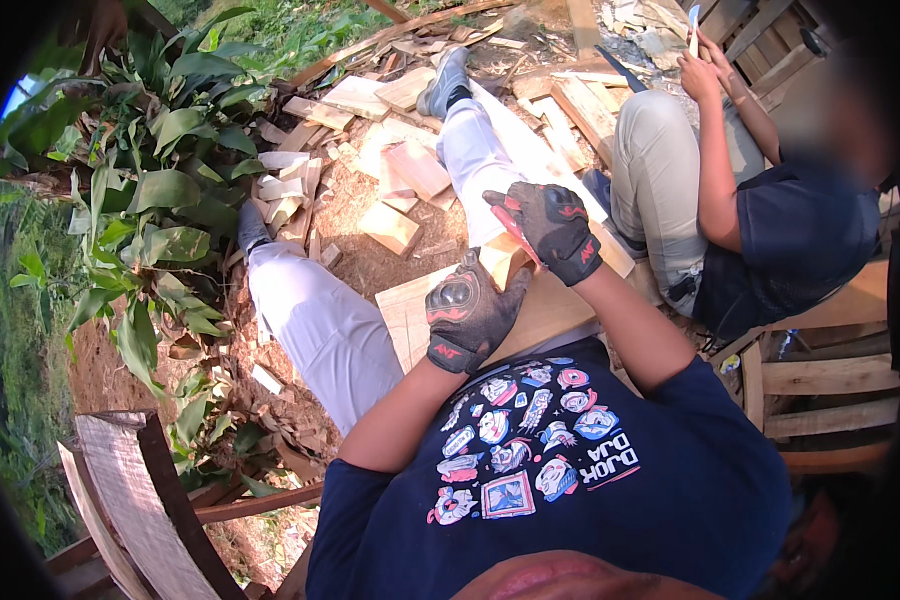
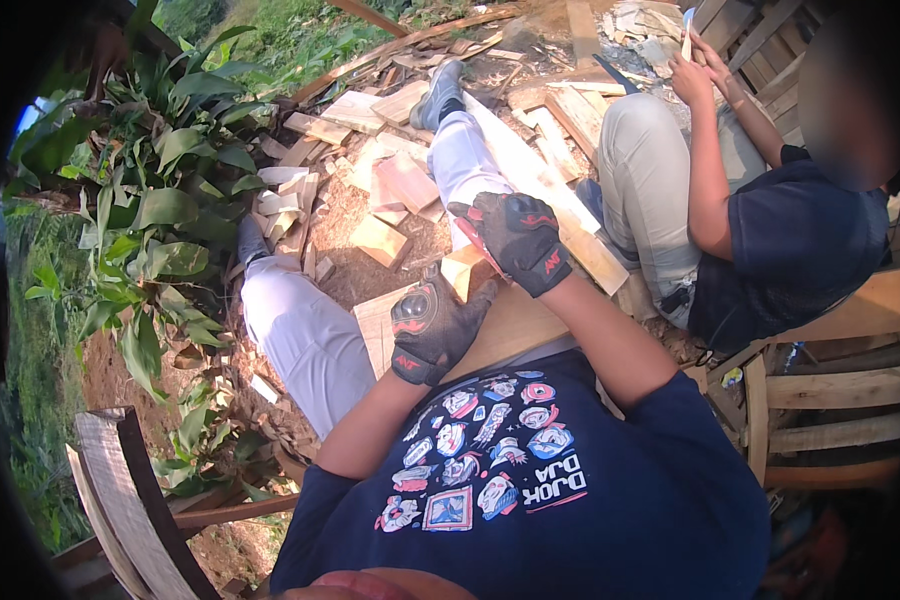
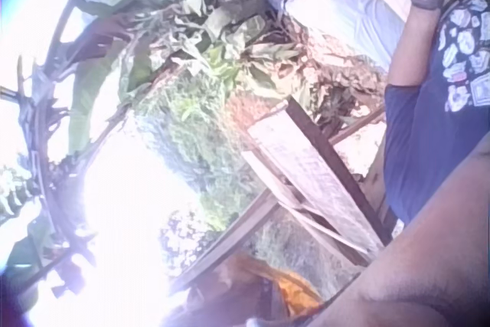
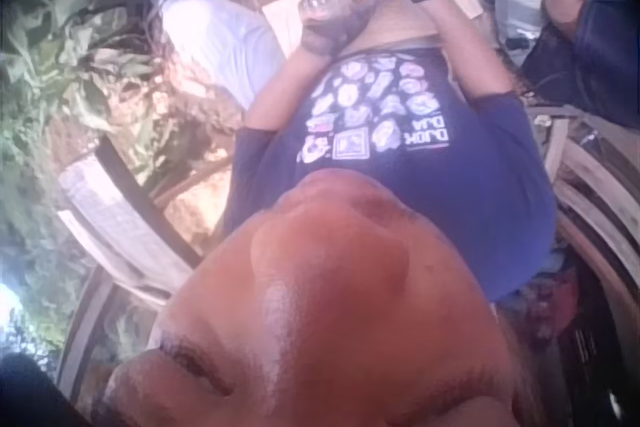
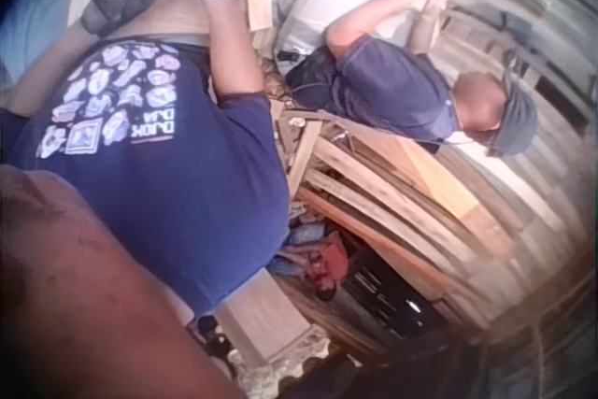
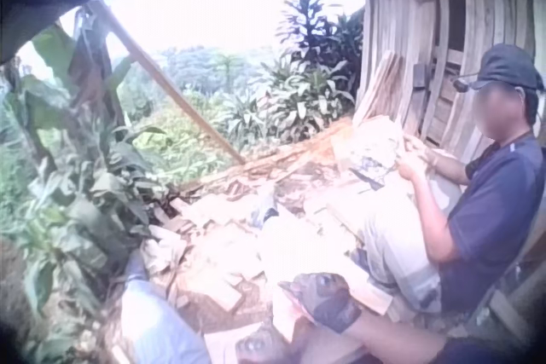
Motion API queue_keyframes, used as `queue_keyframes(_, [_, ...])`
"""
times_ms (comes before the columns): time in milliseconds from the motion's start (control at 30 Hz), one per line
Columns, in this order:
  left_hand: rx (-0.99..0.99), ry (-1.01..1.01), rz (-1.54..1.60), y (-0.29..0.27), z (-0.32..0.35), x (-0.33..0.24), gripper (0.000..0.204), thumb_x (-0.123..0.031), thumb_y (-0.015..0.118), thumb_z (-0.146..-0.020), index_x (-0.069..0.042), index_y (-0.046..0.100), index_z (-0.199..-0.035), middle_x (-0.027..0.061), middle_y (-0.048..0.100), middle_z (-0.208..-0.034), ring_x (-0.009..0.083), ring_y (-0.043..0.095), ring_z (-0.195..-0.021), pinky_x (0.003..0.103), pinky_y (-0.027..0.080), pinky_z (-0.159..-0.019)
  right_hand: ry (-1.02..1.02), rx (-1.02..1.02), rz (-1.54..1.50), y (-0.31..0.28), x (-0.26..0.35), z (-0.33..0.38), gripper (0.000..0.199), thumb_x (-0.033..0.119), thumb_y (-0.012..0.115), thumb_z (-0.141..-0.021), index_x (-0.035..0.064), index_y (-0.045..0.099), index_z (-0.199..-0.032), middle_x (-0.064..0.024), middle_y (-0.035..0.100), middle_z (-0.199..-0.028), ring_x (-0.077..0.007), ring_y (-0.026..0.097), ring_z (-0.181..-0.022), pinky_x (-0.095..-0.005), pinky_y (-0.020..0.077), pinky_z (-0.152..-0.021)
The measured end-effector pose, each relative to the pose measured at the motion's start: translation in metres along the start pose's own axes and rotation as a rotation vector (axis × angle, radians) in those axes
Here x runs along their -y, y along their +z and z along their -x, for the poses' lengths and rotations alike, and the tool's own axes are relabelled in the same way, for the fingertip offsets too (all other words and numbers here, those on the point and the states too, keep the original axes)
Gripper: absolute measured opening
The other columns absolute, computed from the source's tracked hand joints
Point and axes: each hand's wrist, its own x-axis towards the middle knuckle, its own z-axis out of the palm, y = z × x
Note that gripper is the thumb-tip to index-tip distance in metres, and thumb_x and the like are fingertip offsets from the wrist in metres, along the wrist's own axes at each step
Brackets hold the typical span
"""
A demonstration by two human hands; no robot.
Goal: The person sits on the ground and sands a small rectangular block of wood using a sanding block. They rotate the block to sand multiple faces and edges, then place it down and pick up another piece to continue sanding.
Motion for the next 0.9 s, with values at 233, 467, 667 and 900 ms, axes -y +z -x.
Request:
queue_keyframes(233, [-0.044,0.066,0.106,0.003,-0.004,0.005,0.062,-0.053,0.078,-0.098,0.003,0.069,-0.125,0.023,0.079,-0.091,0.0396,0.079,-0.082,0.05,0.061,-0.071,0.049,-0.159,-0.821,0.073,-0.032,0.006,0.039,0.028,0.059,-0.11,0.0027,0.067,-0.138,-0.0192,0.072,-0.135,-0.0338,0.072,-0.124,-0.0499,0.0582,-0.111])
queue_keyframes(467, [-0.108,0.103,0.199,0.003,-0.009,0.007,0.052,-0.045,0.078,-0.1,-0.001,0.07,-0.129,0.0223,0.08,-0.104,0.0407,0.079,-0.091,0.051,0.061,-0.078,-0.042,-0.473,-0.07,0.069,-0.031,-0.014,0.029,0.036,0.071,-0.105,0.0121,0.081,-0.117,-0.0137,0.08,-0.103,-0.0379,0.077,-0.093,-0.0484,0.0601,-0.081])
queue_keyframes(667, [0.064,0.031,0.11,-0.004,-0.008,0.006,0.044,-0.038,0.077,-0.102,-0.004,0.072,-0.129,0.0221,0.08,-0.107,0.0404,0.078,-0.091,0.05,0.06,-0.081,-0.2,-0.6,-0.131,0.084,-0.02,-0.004,0.036,0.039,0.059,-0.111,0.0126,0.075,-0.129,-0.0124,0.078,-0.112,-0.0351,0.076,-0.101,-0.0467,0.0598,-0.087])
queue_keyframes(900, [-0.011,-0.015,0.184,-0.009,-0.009,-0.002,0.056,-0.048,0.077,-0.1,0.002,0.069,-0.126,0.0249,0.079,-0.103,0.0428,0.079,-0.091,0.051,0.06,-0.078,0.229,0.002,-0.001,0.033,-0.027,-0.029,0.039,0.046,0.058,-0.111,0.0148,0.08,-0.118,-0.0136,0.079,-0.11,-0.0356,0.077,-0.104,-0.0479,0.0603,-0.09])
